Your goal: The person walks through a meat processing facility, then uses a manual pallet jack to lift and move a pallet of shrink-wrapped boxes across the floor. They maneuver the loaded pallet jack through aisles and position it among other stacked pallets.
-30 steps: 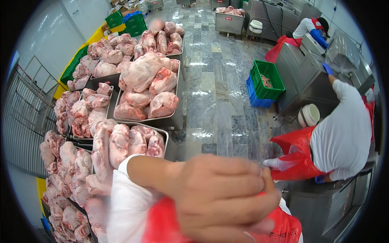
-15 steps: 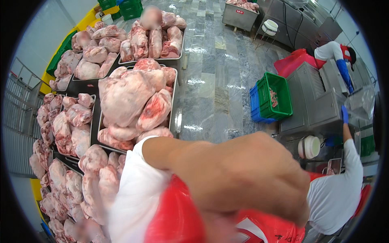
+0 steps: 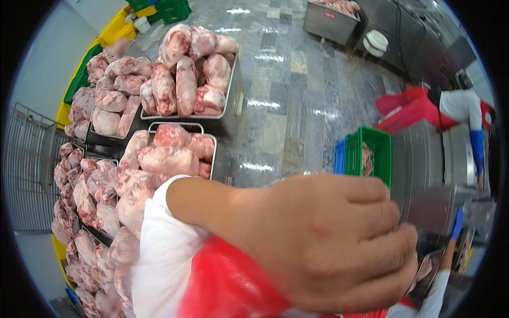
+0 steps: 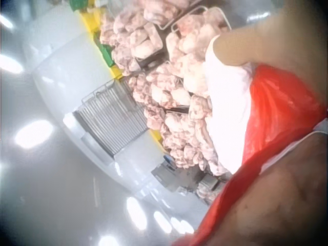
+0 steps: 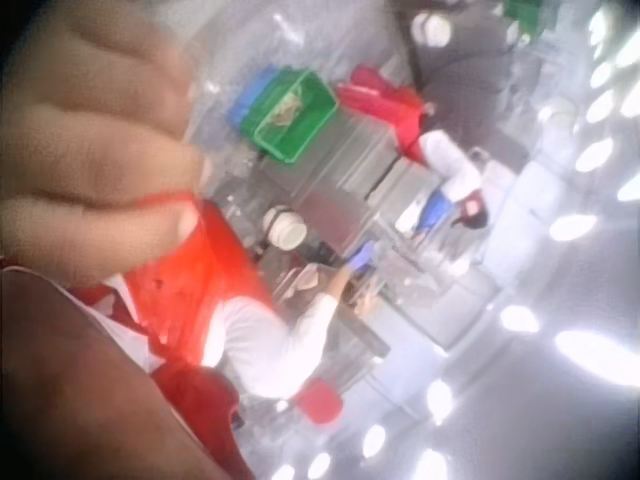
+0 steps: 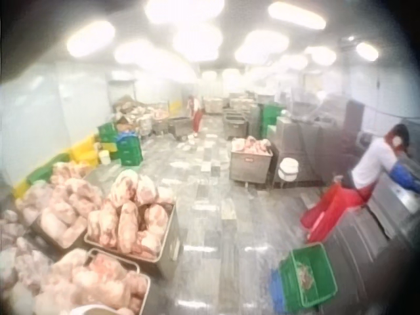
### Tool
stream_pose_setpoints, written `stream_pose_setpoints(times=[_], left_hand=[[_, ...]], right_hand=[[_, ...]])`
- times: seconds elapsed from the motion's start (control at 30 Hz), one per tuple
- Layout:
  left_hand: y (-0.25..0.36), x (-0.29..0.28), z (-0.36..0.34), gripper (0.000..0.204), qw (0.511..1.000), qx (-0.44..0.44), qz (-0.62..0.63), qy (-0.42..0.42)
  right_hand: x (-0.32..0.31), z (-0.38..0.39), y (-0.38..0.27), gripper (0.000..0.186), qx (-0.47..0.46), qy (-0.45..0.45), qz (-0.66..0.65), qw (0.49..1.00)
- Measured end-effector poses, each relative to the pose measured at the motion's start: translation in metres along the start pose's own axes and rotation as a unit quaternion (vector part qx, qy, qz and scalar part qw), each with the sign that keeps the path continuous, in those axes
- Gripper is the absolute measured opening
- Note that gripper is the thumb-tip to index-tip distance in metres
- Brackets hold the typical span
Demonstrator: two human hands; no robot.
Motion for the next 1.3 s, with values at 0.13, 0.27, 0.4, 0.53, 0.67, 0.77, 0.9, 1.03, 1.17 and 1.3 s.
stream_pose_setpoints(times=[0.13, 0.27, 0.4, 0.53, 0.67, 0.77, 0.9, 1.03, 1.17, 1.3], left_hand=[[-0.081, -0.005, -0.019, 0.016, 0.976, 0.139, -0.141, 0.094], [-0.169, -0.012, -0.029, 0.01, 0.952, 0.133, -0.237, 0.142], [-0.278, -0.052, -0.018, 0.015, 0.971, 0.097, -0.211, 0.058], [-0.382, -0.095, 0.002, 0.022, 0.985, 0.046, -0.154, 0.059], [-0.485, -0.138, -0.008, 0.028, 0.996, 0.029, -0.054, 0.066], [-0.564, -0.158, -0.012, 0.033, 0.998, -0.005, -0.026, 0.058], [-0.679, -0.165, -0.024, 0.04, 0.998, -0.051, 0.03, 0.025], [-0.793, -0.175, -0.033, 0.047, 0.993, -0.096, 0.062, 0.002], [-0.893, -0.173, -0.051, 0.054, 0.985, -0.16, 0.064, -0.011], [-0.993, -0.193, -0.076, 0.06, 0.968, -0.228, 0.105, 0.013]], right_hand=[[-0.162, -0.135, -0.135, 0.027, -0.145, 0.122, 0.053, 0.981], [-0.337, -0.218, -0.332, 0.027, -0.299, 0.26, -0.059, 0.916], [-0.403, -0.258, -0.487, 0.026, -0.317, 0.231, -0.106, 0.914], [-0.418, -0.29, -0.583, 0.025, -0.328, 0.213, -0.072, 0.918], [-0.362, -0.356, -0.485, 0.034, -0.282, 0.231, 0.079, 0.928], [-0.331, -0.343, -0.447, 0.035, -0.138, 0.076, 0.101, 0.982], [-0.343, -0.346, -0.452, 0.035, -0.001, 0.01, 0.04, 0.999], [-0.368, -0.409, -0.496, 0.036, 0.038, -0.024, 0.035, 0.998], [-0.426, -0.527, -0.584, 0.037, -0.011, -0.044, 0.08, 0.996], [-0.518, -0.708, -0.699, 0.038, -0.151, 0.03, 0.264, 0.952]])
Point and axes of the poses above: each hand's wrist, its own z-axis away from the middle knuckle, its own x-axis out of the palm, y = z × x, the point moved 6 cm from there along -z, towards the middle knuckle, and after that the axes turned 2 degrees about z, right-handed, at the moved point
